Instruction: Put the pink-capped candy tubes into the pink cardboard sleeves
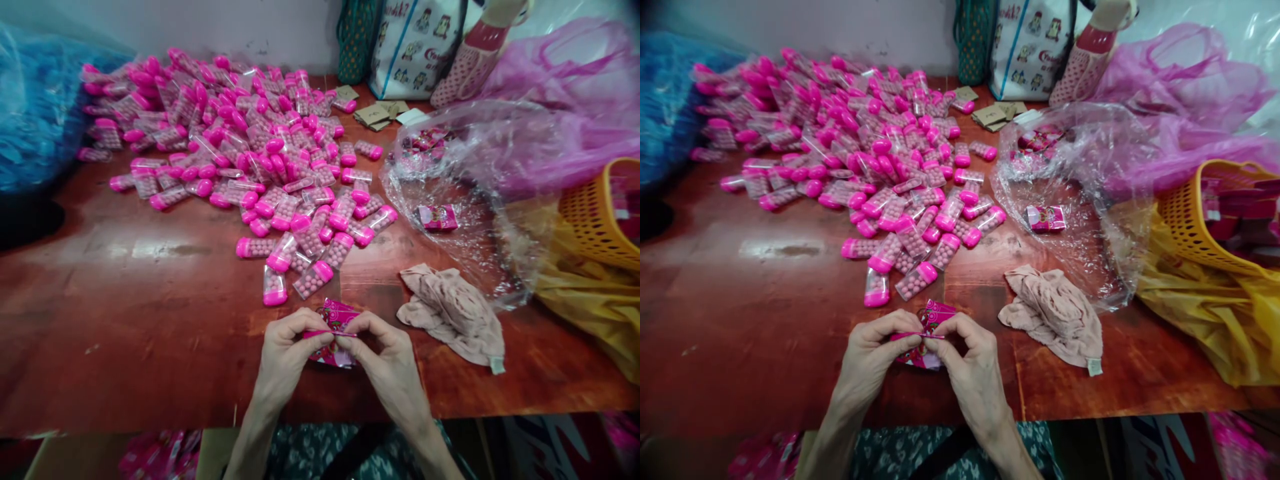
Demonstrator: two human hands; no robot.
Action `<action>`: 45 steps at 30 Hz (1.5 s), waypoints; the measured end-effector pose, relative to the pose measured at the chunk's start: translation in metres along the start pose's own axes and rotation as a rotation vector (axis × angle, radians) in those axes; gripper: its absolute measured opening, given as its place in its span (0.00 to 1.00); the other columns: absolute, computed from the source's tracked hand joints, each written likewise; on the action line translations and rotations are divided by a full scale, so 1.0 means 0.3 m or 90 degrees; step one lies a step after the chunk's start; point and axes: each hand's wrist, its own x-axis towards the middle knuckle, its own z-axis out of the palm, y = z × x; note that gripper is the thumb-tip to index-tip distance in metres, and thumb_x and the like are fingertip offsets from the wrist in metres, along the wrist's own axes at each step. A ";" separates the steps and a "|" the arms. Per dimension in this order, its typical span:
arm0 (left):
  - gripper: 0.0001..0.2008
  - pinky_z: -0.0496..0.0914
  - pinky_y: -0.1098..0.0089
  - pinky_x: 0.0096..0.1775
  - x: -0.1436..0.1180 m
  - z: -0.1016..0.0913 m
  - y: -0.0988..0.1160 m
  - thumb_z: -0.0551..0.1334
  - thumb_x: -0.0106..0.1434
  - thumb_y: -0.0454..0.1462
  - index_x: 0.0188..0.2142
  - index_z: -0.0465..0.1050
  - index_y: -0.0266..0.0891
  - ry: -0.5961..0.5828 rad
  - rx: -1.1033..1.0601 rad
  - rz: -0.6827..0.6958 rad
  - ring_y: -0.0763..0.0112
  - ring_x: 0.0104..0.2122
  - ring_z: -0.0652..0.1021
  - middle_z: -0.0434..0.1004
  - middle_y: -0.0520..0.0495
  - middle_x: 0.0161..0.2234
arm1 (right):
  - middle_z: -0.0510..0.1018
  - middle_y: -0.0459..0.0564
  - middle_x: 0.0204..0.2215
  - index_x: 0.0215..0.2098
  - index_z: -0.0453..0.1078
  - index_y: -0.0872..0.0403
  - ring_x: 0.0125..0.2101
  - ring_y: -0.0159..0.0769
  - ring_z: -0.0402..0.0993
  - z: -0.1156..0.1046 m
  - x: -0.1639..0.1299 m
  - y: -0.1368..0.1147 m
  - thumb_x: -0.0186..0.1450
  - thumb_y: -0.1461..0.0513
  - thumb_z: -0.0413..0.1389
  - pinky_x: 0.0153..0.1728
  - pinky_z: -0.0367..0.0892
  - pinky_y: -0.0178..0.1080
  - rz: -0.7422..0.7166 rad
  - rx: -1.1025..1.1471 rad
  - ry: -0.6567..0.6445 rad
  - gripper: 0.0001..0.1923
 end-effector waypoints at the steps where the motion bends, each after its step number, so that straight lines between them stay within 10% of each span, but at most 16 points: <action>1: 0.06 0.64 0.72 0.31 0.000 0.000 -0.001 0.66 0.52 0.31 0.20 0.76 0.37 0.000 0.003 -0.008 0.69 0.27 0.72 0.73 0.49 0.22 | 0.74 0.42 0.26 0.27 0.71 0.54 0.28 0.30 0.69 0.001 0.000 -0.001 0.60 0.65 0.59 0.30 0.63 0.30 0.010 -0.001 -0.007 0.04; 11: 0.19 0.62 0.75 0.24 -0.012 -0.017 -0.063 0.57 0.62 0.47 0.24 0.74 0.35 0.032 -0.090 -0.119 0.76 0.19 0.66 0.65 0.53 0.17 | 0.67 0.42 0.22 0.27 0.68 0.54 0.24 0.29 0.62 -0.008 0.001 0.023 0.66 0.58 0.52 0.25 0.57 0.31 -0.001 -0.102 0.066 0.12; 25: 0.06 0.70 0.75 0.30 -0.002 -0.016 -0.021 0.70 0.46 0.33 0.28 0.80 0.37 -0.002 -0.180 -0.228 0.73 0.25 0.76 0.79 0.49 0.24 | 0.69 0.45 0.24 0.29 0.68 0.55 0.27 0.32 0.65 0.012 0.004 0.025 0.68 0.66 0.49 0.29 0.60 0.34 -0.156 -0.202 0.071 0.10; 31: 0.04 0.70 0.78 0.25 -0.006 -0.020 -0.019 0.66 0.48 0.29 0.24 0.79 0.38 0.028 -0.171 -0.214 0.77 0.20 0.75 0.79 0.52 0.21 | 0.75 0.49 0.32 0.46 0.71 0.55 0.34 0.37 0.69 -0.001 0.003 0.002 0.61 0.66 0.59 0.37 0.64 0.38 -0.180 -0.191 0.004 0.14; 36: 0.06 0.68 0.79 0.18 -0.024 -0.046 -0.012 0.65 0.48 0.27 0.23 0.80 0.37 0.041 -0.133 -0.198 0.76 0.16 0.72 0.78 0.51 0.19 | 0.74 0.47 0.25 0.28 0.73 0.55 0.29 0.34 0.70 0.015 0.000 -0.014 0.60 0.69 0.60 0.32 0.65 0.35 -0.189 -0.160 -0.002 0.04; 45: 0.09 0.70 0.76 0.19 -0.026 -0.041 -0.008 0.65 0.45 0.27 0.26 0.81 0.38 0.050 -0.144 -0.180 0.71 0.18 0.76 0.80 0.48 0.22 | 0.71 0.46 0.27 0.37 0.72 0.53 0.30 0.34 0.68 0.034 -0.009 -0.021 0.67 0.66 0.50 0.33 0.64 0.35 -0.199 -0.163 0.039 0.09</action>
